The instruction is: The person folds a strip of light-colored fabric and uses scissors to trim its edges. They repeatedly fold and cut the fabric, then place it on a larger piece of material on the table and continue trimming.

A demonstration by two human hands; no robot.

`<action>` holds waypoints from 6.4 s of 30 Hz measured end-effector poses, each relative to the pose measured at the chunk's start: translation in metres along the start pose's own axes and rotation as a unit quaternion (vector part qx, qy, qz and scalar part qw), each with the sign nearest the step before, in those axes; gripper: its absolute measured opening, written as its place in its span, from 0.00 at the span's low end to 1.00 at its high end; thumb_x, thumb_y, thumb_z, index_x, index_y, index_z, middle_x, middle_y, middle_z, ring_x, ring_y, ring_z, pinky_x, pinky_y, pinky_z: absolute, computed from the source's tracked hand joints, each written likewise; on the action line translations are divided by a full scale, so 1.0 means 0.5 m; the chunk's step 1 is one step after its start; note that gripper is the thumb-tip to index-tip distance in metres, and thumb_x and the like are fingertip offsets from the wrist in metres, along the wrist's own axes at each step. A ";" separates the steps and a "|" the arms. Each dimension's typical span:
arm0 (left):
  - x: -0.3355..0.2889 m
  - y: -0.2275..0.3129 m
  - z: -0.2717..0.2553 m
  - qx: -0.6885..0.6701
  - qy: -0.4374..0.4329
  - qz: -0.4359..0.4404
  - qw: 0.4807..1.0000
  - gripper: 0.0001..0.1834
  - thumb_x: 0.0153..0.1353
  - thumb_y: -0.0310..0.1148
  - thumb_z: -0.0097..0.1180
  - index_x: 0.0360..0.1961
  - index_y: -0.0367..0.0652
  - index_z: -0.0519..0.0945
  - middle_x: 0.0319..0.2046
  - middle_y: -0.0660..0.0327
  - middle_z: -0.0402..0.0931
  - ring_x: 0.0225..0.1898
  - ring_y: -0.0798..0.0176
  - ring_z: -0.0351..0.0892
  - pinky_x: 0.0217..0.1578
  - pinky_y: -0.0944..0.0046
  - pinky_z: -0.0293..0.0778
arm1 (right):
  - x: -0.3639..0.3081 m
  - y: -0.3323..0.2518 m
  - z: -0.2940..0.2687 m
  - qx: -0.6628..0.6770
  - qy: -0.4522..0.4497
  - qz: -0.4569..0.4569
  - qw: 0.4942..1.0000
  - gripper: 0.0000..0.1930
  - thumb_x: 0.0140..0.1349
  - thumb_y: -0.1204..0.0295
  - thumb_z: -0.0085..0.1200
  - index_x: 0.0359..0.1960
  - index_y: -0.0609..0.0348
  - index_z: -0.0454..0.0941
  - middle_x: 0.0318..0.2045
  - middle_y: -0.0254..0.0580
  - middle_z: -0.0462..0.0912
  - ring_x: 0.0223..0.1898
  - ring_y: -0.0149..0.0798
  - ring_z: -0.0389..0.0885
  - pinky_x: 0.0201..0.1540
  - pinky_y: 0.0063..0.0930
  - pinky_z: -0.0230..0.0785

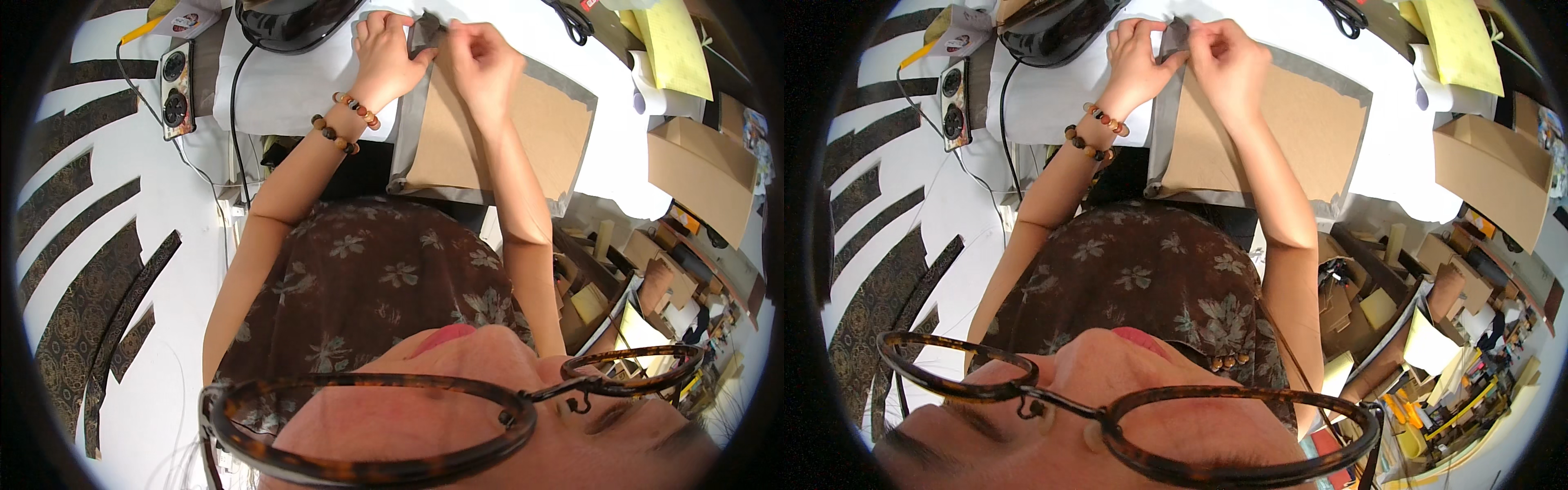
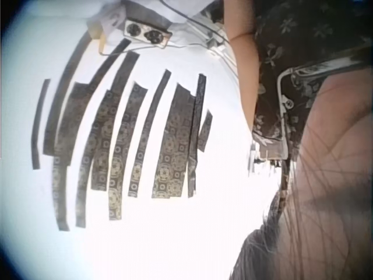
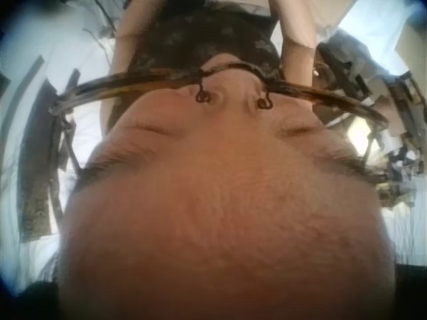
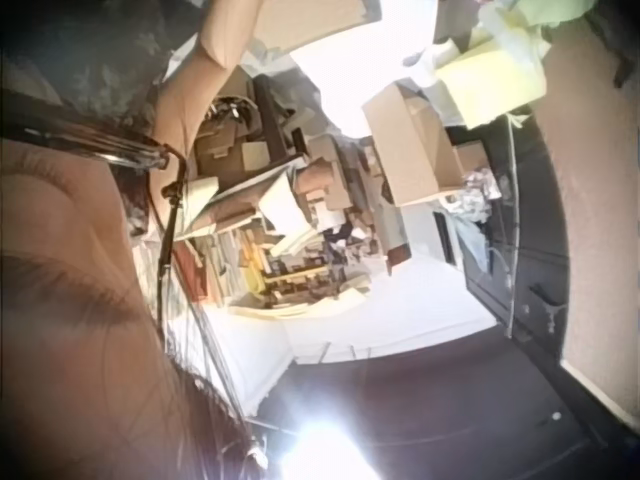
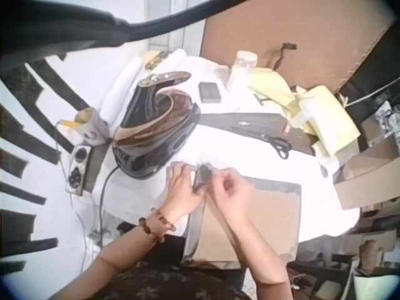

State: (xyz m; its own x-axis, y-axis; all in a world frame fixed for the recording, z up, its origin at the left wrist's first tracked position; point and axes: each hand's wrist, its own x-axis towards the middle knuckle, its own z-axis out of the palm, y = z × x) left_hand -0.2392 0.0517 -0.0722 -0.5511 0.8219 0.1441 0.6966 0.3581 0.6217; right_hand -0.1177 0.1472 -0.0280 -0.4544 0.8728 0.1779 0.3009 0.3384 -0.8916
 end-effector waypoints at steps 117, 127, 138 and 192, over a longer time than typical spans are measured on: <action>-0.386 0.382 0.139 -0.302 -0.234 0.331 0.863 0.36 0.47 0.17 0.58 0.62 0.36 0.69 0.71 0.41 0.63 0.77 0.37 0.54 0.72 0.47 0.58 | -0.538 0.128 -0.447 0.373 0.060 0.099 0.920 0.11 0.64 0.75 0.66 0.26 0.61 0.77 0.23 0.26 0.79 0.28 0.20 0.72 0.33 0.19 0.64; -0.398 0.369 0.128 -0.341 -0.272 0.301 0.848 0.40 0.46 0.16 0.60 0.65 0.36 0.66 0.74 0.41 0.58 0.78 0.44 0.52 0.72 0.52 0.58 | -0.550 0.138 -0.402 0.397 0.056 0.088 0.912 0.11 0.67 0.73 0.63 0.27 0.62 0.76 0.23 0.30 0.81 0.29 0.21 0.75 0.35 0.21 0.69; -0.416 0.384 0.096 -0.306 -0.342 0.197 0.867 0.55 0.46 0.17 0.63 0.77 0.38 0.52 0.76 0.53 0.54 0.67 0.58 0.69 0.63 0.60 0.71 | -0.557 0.144 -0.417 0.507 -0.055 0.090 0.855 0.10 0.69 0.69 0.64 0.40 0.65 0.83 0.33 0.27 0.84 0.35 0.18 0.76 0.38 0.17 0.70; -0.381 0.366 0.036 -0.104 -0.046 0.659 0.744 0.11 0.52 0.25 0.69 0.39 0.41 0.87 0.30 0.68 0.71 0.32 0.68 0.70 0.36 0.64 0.72 | 0.520 0.535 -0.272 -0.304 0.016 -0.257 0.917 0.09 0.59 0.76 0.53 0.38 0.58 0.84 0.40 0.58 0.85 0.46 0.60 0.84 0.51 0.51 0.75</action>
State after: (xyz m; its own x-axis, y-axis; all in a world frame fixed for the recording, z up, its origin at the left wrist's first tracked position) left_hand 0.0017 -0.0316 0.0005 0.5871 0.4297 0.6861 0.5135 -0.8528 0.0947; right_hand -0.0414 0.5122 -0.1635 -0.6453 0.5498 0.5304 0.4708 0.8330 -0.2906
